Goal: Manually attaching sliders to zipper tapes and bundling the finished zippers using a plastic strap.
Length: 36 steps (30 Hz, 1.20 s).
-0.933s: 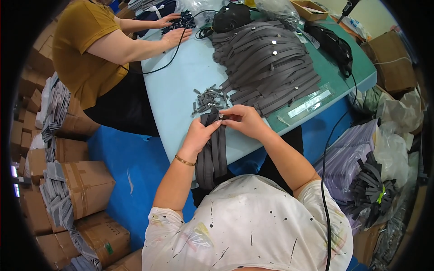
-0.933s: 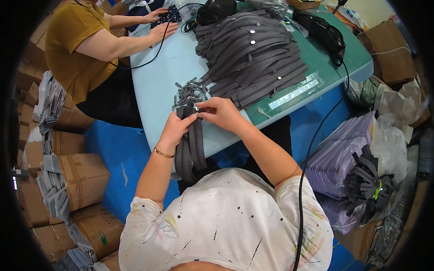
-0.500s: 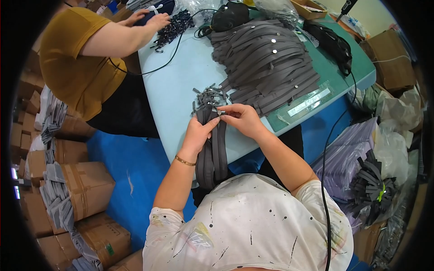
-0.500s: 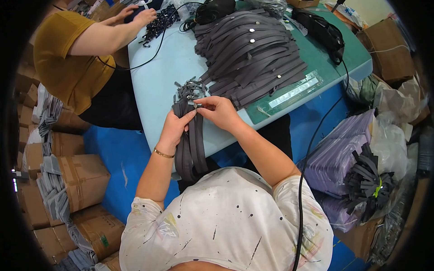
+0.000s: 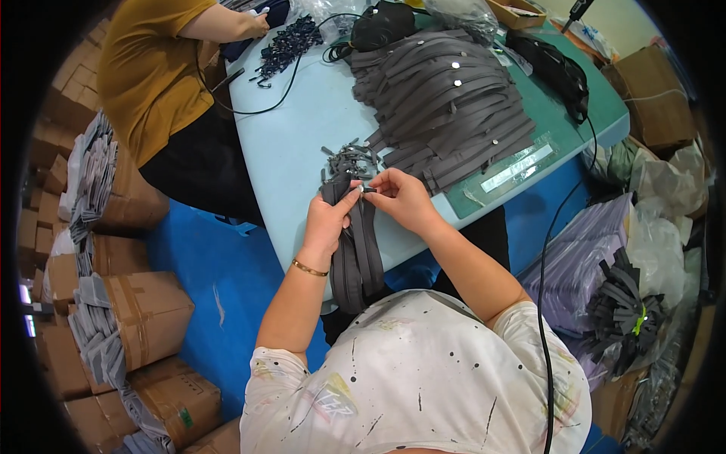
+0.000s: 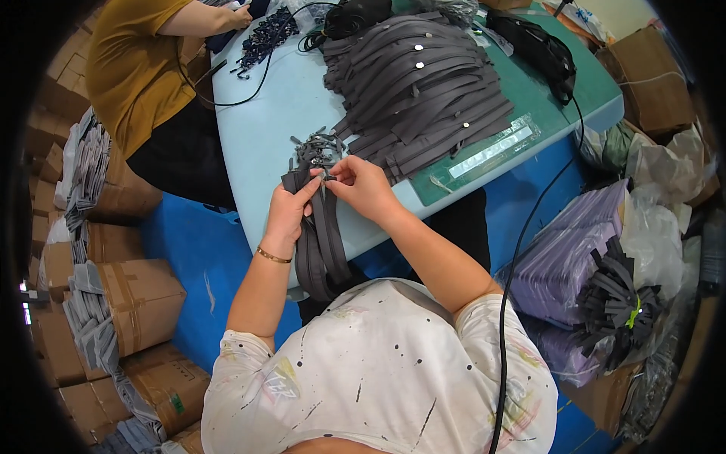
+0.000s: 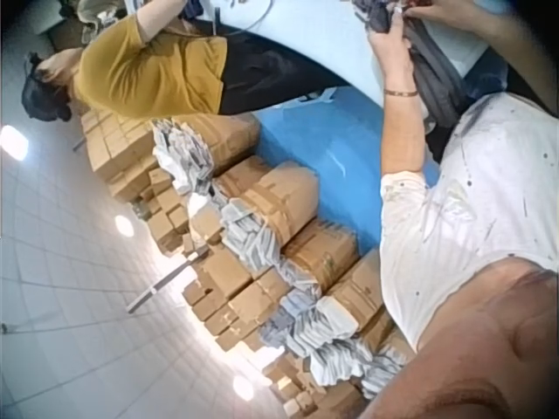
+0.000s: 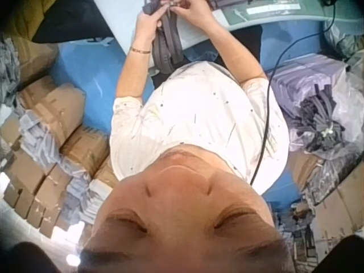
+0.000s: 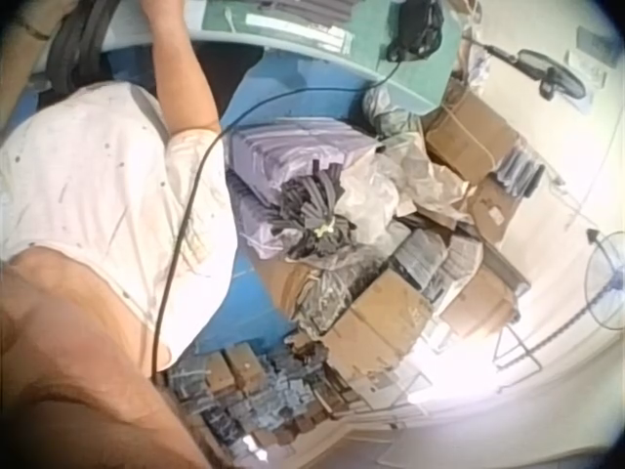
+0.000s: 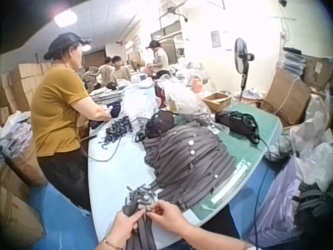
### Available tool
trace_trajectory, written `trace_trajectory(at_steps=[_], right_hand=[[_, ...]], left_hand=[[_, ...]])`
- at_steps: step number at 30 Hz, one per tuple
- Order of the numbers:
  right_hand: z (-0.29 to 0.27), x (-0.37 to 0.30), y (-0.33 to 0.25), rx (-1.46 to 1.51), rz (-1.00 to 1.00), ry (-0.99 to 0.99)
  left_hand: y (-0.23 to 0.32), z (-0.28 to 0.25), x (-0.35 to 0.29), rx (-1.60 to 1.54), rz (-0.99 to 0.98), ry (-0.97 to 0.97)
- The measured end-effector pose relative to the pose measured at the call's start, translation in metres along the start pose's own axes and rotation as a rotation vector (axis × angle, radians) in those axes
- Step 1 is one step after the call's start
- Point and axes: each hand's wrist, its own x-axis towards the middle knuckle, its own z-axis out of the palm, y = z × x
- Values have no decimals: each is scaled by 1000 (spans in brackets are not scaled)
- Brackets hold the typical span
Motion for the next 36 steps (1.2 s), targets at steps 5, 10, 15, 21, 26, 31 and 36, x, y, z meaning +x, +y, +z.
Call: trace_trajectory(at_steps=[5,10,15,21,26,31,36], right_hand=[[6,-2,-7,82,59,1],[3,-2,-14,239,118,-67],[-6,1,-19,265,192,-173],[-17,5,-18,100,219,-200],[-23,7,-19,-49,244,-281],[-18,2,-7,-50,110,-175],[-16,-7,-9,-23,10,-159]], left_hand=[[-2,-11,4,-106,-15,-21],[2,-15,5,-154,-25,-69],[4,-14,2,-126,-22,-101],[4,-11,1,-44,-20,-145],[4,-5,-2,86,34,-141],[3,-5,-3,138,60,-149],[3,-4,-5,203,53,-118]])
